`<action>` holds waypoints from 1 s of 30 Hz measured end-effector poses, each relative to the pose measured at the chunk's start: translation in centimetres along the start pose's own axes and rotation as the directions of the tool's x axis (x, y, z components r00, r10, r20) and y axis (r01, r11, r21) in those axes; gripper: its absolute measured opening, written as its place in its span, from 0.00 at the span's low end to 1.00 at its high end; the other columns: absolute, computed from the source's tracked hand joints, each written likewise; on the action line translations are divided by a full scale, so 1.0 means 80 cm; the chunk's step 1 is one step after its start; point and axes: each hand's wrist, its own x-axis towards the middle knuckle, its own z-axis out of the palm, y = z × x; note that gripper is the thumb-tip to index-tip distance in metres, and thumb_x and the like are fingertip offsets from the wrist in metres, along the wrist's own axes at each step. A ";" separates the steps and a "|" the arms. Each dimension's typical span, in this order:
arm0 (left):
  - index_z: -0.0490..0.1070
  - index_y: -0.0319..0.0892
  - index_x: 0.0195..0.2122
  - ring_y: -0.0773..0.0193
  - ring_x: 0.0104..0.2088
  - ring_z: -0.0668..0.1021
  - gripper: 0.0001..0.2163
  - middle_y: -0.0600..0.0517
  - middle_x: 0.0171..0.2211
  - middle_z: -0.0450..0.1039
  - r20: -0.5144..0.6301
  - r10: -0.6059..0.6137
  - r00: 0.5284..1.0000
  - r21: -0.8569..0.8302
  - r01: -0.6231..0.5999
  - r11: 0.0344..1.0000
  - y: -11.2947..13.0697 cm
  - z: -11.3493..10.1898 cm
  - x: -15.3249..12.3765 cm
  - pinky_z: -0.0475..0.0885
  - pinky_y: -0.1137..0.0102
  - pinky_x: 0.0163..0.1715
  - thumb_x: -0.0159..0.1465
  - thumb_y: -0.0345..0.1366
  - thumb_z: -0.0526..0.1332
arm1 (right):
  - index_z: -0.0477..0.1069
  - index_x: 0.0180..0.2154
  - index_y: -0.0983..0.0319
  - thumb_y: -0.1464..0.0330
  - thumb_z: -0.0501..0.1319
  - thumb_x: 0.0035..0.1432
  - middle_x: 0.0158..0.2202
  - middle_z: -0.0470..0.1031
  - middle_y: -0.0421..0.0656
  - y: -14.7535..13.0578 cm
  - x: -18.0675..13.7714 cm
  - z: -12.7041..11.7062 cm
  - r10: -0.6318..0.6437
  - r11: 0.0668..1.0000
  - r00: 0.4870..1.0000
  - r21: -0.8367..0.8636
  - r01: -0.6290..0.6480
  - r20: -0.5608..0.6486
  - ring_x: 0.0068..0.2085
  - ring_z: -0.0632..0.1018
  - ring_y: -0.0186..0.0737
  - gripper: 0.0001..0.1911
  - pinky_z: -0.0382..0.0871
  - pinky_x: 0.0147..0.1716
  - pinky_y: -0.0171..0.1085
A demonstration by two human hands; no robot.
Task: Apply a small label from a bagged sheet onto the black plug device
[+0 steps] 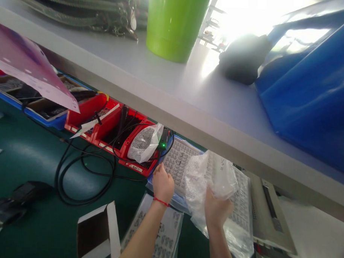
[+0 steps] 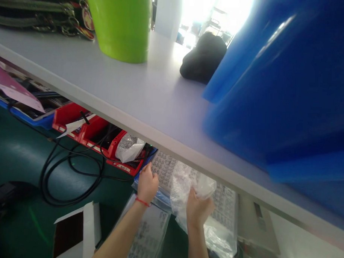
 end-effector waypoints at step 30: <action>0.50 0.21 0.69 0.49 0.72 0.54 0.39 0.34 0.71 0.49 0.393 0.382 0.837 -0.686 -0.009 0.727 0.075 -0.005 -0.058 0.45 0.56 0.73 0.69 0.52 0.46 | 0.71 0.53 0.65 0.51 0.61 0.56 0.50 0.75 0.59 -0.033 -0.003 -0.013 -0.384 0.863 0.807 0.486 0.140 0.449 0.51 0.76 0.62 0.30 0.68 0.55 0.63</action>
